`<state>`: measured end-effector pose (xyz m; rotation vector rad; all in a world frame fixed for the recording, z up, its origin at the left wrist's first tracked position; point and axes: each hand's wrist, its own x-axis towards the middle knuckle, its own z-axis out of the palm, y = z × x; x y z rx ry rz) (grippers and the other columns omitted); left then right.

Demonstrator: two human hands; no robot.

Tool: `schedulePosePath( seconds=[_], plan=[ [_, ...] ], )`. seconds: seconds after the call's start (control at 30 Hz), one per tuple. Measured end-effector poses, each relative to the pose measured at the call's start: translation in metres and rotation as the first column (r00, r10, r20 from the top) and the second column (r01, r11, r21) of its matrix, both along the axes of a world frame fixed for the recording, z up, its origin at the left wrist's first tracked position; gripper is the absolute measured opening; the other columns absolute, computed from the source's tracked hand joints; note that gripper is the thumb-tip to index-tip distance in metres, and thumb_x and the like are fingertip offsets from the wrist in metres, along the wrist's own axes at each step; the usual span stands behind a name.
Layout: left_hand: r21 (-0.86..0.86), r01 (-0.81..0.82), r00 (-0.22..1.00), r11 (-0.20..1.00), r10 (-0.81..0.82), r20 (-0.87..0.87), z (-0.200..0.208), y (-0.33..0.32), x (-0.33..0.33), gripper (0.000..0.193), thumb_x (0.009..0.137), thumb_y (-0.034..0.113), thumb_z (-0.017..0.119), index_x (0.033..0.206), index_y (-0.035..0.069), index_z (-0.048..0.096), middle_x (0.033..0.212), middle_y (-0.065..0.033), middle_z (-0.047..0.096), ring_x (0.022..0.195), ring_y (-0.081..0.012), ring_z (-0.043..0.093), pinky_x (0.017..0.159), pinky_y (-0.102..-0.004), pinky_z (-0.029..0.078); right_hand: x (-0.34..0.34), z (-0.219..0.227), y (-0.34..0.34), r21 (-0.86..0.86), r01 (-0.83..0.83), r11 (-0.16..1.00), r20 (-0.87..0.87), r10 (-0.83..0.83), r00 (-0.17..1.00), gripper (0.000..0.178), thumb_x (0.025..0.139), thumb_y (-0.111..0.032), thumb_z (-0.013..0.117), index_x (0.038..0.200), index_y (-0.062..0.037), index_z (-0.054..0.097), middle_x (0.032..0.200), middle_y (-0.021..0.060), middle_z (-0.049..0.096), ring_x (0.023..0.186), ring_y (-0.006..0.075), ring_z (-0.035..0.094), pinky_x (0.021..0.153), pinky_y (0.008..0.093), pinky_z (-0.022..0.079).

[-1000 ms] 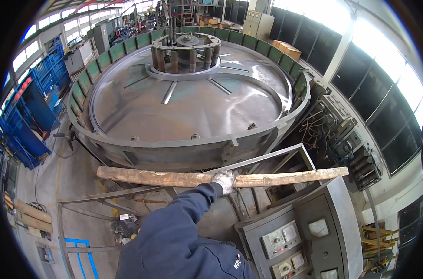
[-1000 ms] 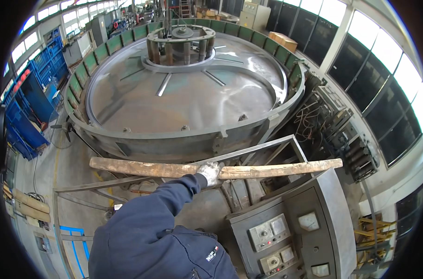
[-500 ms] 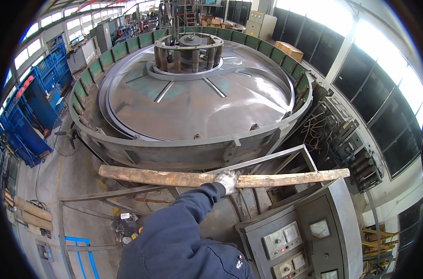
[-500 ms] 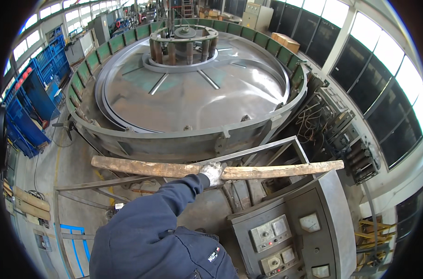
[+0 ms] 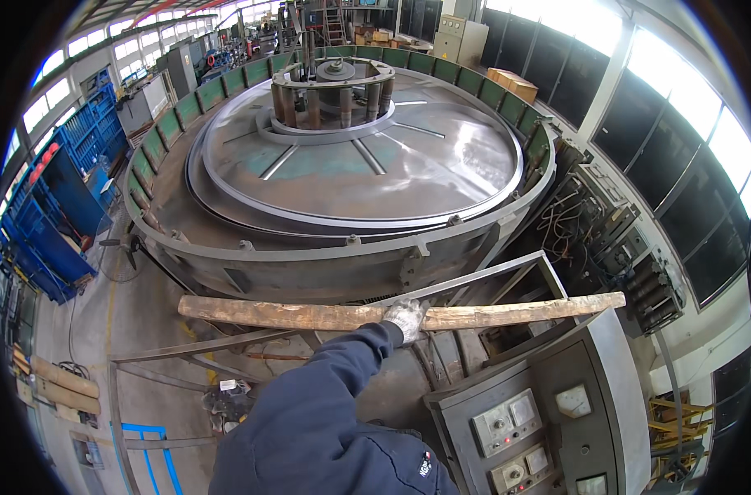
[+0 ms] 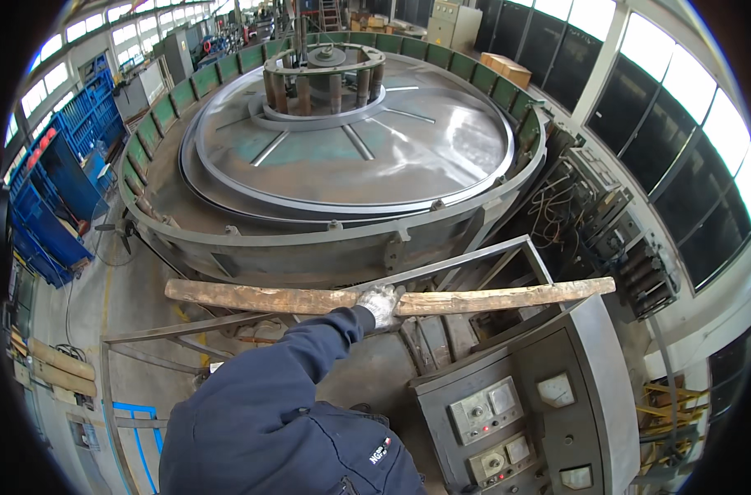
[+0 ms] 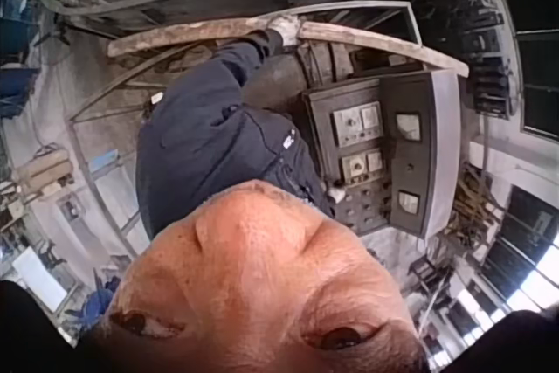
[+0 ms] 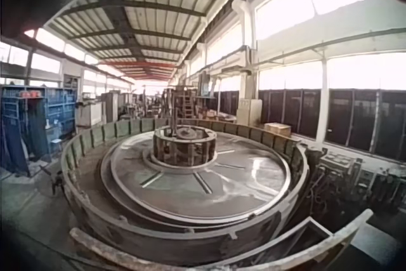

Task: Operating a large industrial rotating machine using a control panel and a wooden plank for guidance

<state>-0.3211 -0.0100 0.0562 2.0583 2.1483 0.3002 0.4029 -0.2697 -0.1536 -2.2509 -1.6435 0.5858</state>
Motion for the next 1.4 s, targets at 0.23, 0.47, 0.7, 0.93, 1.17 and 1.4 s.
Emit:
schedulePosePath(
  seconds=[0.23, 0.47, 0.7, 0.93, 1.17, 1.4],
  plan=[
    [0.028, -0.036, 0.999, 0.999, 0.036, 0.027, -0.005, -0.002, -0.002, 0.068, 0.087, 0.047, 0.065, 0.135, 0.0, 0.057, 0.122, -0.025, 0.065, 0.115, -0.0377, 0.064, 0.101, -0.048, 0.051, -0.006, -0.001, 0.003, 0.024, -0.019, 1.0, -0.047, 0.021, 0.999, 0.064, 0.065, -0.035, 0.096, 0.106, 0.0032, 0.066, 0.096, 0.0134, 0.072, 0.084, 0.0295, 0.064, 0.081, 0.0428, 0.053],
    [-0.014, -0.034, 0.999, 0.999, 0.034, 0.031, -0.002, 0.002, 0.001, 0.069, 0.086, 0.046, 0.066, 0.137, 0.001, 0.056, 0.123, -0.0254, 0.064, 0.117, -0.0386, 0.063, 0.102, -0.0488, 0.05, 0.01, -0.024, -0.002, 0.091, -0.022, 0.996, -0.195, 0.04, 0.98, 0.057, 0.068, -0.033, 0.095, 0.101, 0.0026, 0.066, 0.092, 0.0133, 0.071, 0.083, 0.0286, 0.062, 0.08, 0.0419, 0.052],
    [-0.049, -0.048, 0.998, 0.998, 0.05, 0.048, 0.013, -0.007, -0.002, 0.071, 0.083, 0.046, 0.069, 0.138, 0.002, 0.055, 0.125, -0.0263, 0.064, 0.119, -0.04, 0.062, 0.103, -0.0489, 0.05, 0.011, -0.016, 0.004, 0.043, -0.175, 0.984, 0.141, 0.167, 0.976, 0.054, 0.075, -0.044, 0.086, 0.098, 0.0009, 0.068, 0.096, 0.017, 0.073, 0.089, 0.0333, 0.067, 0.084, 0.0428, 0.053],
    [-0.046, -0.044, 0.997, 0.998, 0.046, 0.062, 0.014, -0.005, 0.002, 0.071, 0.083, 0.047, 0.07, 0.137, 0.003, 0.055, 0.125, -0.0261, 0.064, 0.118, -0.0405, 0.063, 0.104, -0.0488, 0.05, 0.009, -0.018, 0.006, -0.024, -0.176, 0.984, 0.126, 0.178, 0.976, 0.057, 0.079, -0.052, 0.08, 0.1, -0.0002, 0.067, 0.1, 0.019, 0.073, 0.095, 0.0355, 0.067, 0.086, 0.0428, 0.053],
    [-0.043, -0.043, 0.998, 0.998, 0.045, 0.054, 0.012, -0.003, 0.001, 0.069, 0.084, 0.047, 0.069, 0.136, 0.003, 0.056, 0.126, -0.026, 0.063, 0.117, -0.0406, 0.063, 0.104, -0.0489, 0.05, 0.01, -0.018, 0.001, -0.015, -0.125, 0.992, 0.154, 0.126, 0.98, 0.063, 0.075, -0.051, 0.085, 0.104, 0.0014, 0.066, 0.1, 0.0161, 0.073, 0.095, 0.0326, 0.067, 0.087, 0.0419, 0.052],
    [-0.066, -0.069, 0.997, 0.995, 0.071, 0.028, 0.01, -0.004, 0.002, 0.078, 0.082, 0.047, 0.075, 0.143, 0.004, 0.052, 0.125, -0.0217, 0.063, 0.118, -0.0367, 0.062, 0.102, -0.0479, 0.049, -0.009, -0.004, 0.006, -0.059, -0.066, 0.996, -0.137, 0.058, 0.989, 0.072, 0.069, -0.051, 0.09, 0.109, 0.003, 0.065, 0.105, 0.0155, 0.072, 0.099, 0.0308, 0.065, 0.091, 0.0405, 0.051]
  ],
)
